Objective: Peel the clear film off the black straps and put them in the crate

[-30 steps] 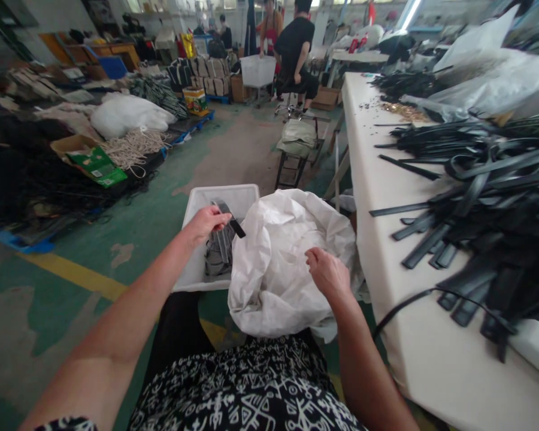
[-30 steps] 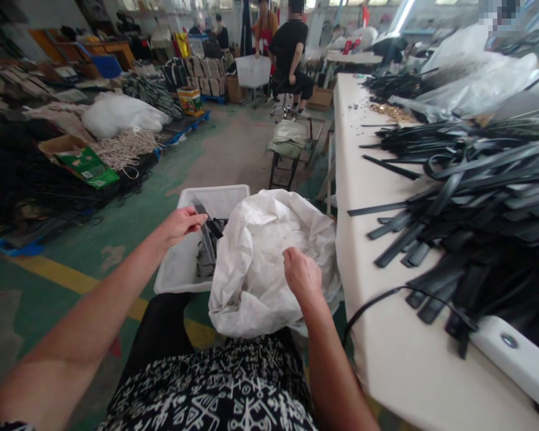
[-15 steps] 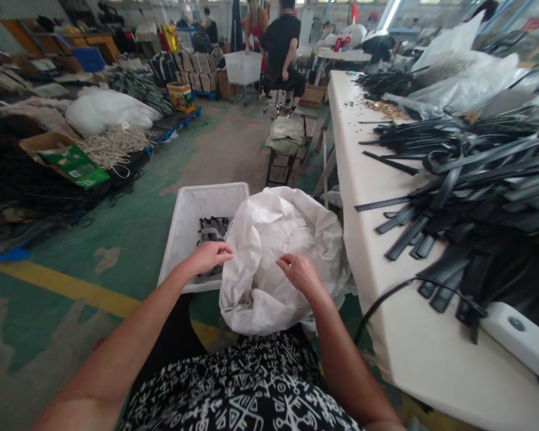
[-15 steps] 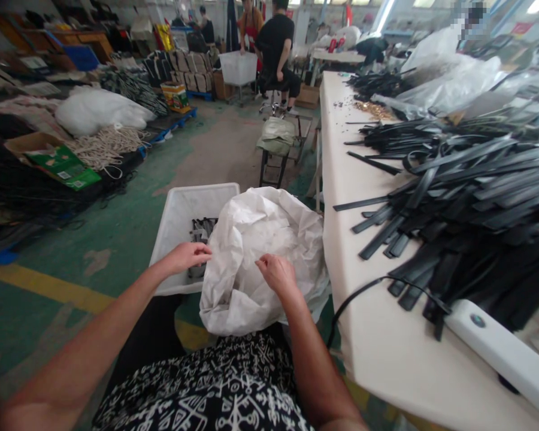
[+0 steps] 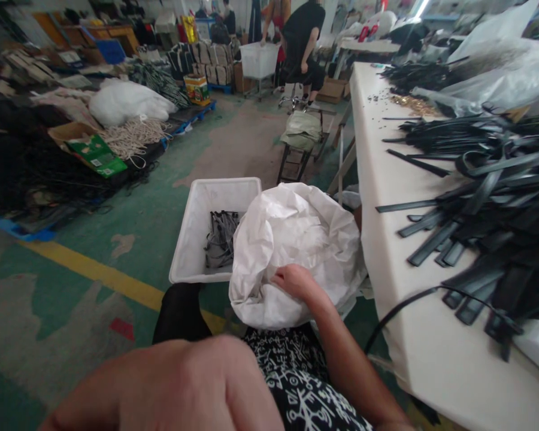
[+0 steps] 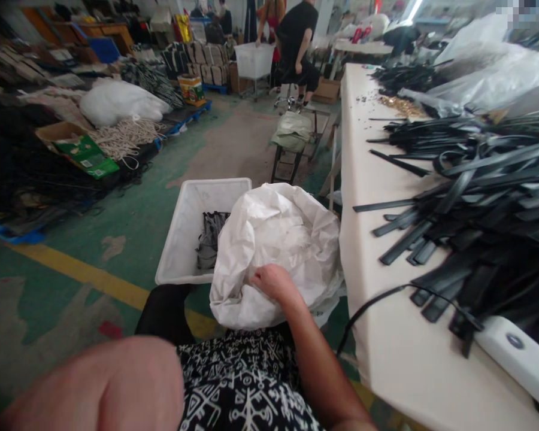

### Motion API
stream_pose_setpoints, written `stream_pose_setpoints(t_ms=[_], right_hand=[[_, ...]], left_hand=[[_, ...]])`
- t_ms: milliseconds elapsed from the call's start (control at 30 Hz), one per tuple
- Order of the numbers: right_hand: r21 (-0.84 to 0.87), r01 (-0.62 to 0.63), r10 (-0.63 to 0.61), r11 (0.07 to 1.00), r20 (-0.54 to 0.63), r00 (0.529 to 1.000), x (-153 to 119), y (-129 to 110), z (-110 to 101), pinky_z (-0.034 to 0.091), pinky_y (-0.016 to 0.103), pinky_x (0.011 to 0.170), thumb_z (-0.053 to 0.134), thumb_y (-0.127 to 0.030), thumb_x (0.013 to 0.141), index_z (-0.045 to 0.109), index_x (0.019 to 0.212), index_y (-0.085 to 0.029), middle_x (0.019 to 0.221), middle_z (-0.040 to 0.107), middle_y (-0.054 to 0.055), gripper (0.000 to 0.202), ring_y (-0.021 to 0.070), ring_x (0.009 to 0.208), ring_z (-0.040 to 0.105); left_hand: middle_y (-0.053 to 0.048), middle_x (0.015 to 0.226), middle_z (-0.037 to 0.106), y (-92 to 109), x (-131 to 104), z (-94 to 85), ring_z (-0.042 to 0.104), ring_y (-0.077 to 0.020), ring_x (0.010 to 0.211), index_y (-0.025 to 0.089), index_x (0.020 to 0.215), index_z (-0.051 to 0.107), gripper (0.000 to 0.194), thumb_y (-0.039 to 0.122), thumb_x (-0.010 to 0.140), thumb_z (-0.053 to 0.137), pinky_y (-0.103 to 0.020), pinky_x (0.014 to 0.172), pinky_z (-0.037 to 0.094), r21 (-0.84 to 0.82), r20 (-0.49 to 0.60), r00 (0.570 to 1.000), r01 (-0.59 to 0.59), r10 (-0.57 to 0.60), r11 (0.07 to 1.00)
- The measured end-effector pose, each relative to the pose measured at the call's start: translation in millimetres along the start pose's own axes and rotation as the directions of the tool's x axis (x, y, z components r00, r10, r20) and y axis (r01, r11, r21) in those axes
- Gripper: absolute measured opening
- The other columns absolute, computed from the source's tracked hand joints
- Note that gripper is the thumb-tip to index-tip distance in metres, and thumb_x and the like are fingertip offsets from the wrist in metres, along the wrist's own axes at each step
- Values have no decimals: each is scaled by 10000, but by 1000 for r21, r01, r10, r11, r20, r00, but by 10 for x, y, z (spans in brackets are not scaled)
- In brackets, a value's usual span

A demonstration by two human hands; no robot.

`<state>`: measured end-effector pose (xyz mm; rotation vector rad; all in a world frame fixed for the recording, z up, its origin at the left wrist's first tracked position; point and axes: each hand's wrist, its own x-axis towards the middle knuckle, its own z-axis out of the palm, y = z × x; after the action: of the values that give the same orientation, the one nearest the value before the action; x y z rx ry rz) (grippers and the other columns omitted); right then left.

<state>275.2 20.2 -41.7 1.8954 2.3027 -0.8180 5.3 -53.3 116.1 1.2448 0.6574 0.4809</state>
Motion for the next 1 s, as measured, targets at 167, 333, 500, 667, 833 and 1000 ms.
stream_pose_setpoints(t_ms=[167, 333, 500, 667, 833, 1000], right_hand=[[51, -28, 31, 998, -59, 998, 1, 125, -36, 415, 242, 673, 361, -374, 960, 717, 1014, -183, 839, 739, 90, 408, 183, 773, 668], [172, 2, -3, 985, 7, 1000, 59, 114, -4, 420, 214, 628, 457, -386, 924, 574, 1278, -251, 672, 710, 2, 397, 136, 609, 645], [190, -41, 47, 981, -24, 999, 73, 121, 1, 448, 254, 673, 440, -338, 922, 718, 778, -131, 737, 717, 114, 375, 189, 722, 661], [419, 82, -28, 904, -135, 991, -108, 106, -233, 482, 216, 651, 307, -358, 968, 681, 826, -133, 752, 712, 59, 460, 132, 676, 644], [666, 340, -120, 664, -354, 928, -274, -61, -542, 482, 231, 641, 440, -404, 910, 681, 734, -142, 691, 689, 40, 397, 136, 653, 615], [576, 381, -166, 723, -390, 906, -320, -250, -726, 457, 214, 637, 444, -365, 920, 704, 796, -157, 753, 715, 29, 356, 129, 677, 625]], left_hand=[[-26, 622, 649, -228, 781, -197, 567, -128, 537, 203, 741, 695, 274, 476, 727, 687, -249, 538, 465, -94, -120, 992, -59, 47, 994], [-25, 666, 647, -1000, 1197, -330, 548, -100, 563, 134, 709, 629, 319, 441, 703, 715, -220, 570, 432, -107, -291, 933, 188, -212, 976], [-24, 679, 649, -1449, 1286, -335, 550, -104, 557, 138, 732, 632, 344, 468, 682, 718, -232, 576, 422, -88, -310, 902, 287, -300, 954], [-74, 827, 685, -1346, 1341, -308, 601, -142, 660, 123, 903, 674, 488, 576, 726, 640, -255, 605, 442, -99, -311, 897, 297, -313, 950], [-147, 985, 704, -1043, 1348, -121, 645, -237, 915, 107, 976, 683, 544, 602, 781, 571, -314, 752, 477, -234, -150, 958, 205, -243, 950], [-135, 919, 725, -803, 1295, 45, 665, -210, 783, 109, 924, 705, 453, 516, 726, 686, -294, 703, 473, -292, -185, 960, 153, -212, 944]])
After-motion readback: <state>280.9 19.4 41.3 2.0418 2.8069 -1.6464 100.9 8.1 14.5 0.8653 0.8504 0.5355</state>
